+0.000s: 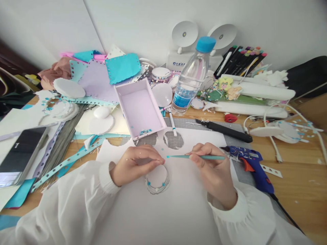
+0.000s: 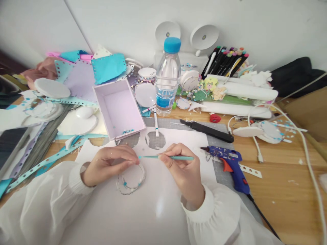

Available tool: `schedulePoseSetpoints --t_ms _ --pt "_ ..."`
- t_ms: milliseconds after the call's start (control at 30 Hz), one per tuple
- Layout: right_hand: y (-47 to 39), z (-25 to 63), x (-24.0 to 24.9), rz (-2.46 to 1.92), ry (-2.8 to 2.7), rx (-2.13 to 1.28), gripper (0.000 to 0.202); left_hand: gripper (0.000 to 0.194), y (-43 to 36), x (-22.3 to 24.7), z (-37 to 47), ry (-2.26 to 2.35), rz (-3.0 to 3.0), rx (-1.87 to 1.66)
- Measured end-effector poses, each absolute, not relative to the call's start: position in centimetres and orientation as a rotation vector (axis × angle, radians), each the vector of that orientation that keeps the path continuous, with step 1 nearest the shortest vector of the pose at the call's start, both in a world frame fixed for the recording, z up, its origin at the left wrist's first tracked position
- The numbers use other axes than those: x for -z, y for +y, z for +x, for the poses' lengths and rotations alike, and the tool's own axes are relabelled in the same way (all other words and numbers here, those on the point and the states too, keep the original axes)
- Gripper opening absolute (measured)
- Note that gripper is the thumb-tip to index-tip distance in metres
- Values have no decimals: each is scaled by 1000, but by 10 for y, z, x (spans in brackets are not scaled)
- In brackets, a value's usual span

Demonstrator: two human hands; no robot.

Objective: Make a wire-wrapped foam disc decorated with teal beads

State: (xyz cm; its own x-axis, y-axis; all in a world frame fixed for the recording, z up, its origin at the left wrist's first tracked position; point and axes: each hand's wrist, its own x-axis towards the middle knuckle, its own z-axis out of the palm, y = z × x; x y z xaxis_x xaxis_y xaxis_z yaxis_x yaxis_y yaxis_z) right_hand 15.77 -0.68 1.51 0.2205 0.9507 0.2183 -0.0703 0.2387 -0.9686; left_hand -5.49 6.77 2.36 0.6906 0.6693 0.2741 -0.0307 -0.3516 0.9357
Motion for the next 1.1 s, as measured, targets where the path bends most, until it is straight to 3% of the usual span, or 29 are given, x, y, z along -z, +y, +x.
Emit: schedulePoseSetpoints --t_ms 133,233,367,467,800,967,1100 --pt "-2 161 -27 -1064 -1272 -580 15 18 68 -26 -57 531 1792 -761" --pt "1 156 -41 -971 -1708 -167 23 25 68 -29 -58 463 1771 -747" --pt "6 139 -49 -729 -2141 303 10 33 67 -31 -57 333 1724 -764" --pt "9 126 -47 -655 -2199 442 11 31 64 -29 -57 370 1620 -770" --pt "-8 130 -39 -721 -2225 31 19 31 61 -21 -58 483 1271 -749" --pt "-21 138 -27 -719 -2388 16 5 35 64 -24 -55 428 1219 -779" --pt "-22 139 -26 -788 -2347 -103 8 38 68 -32 -58 420 1186 -830"
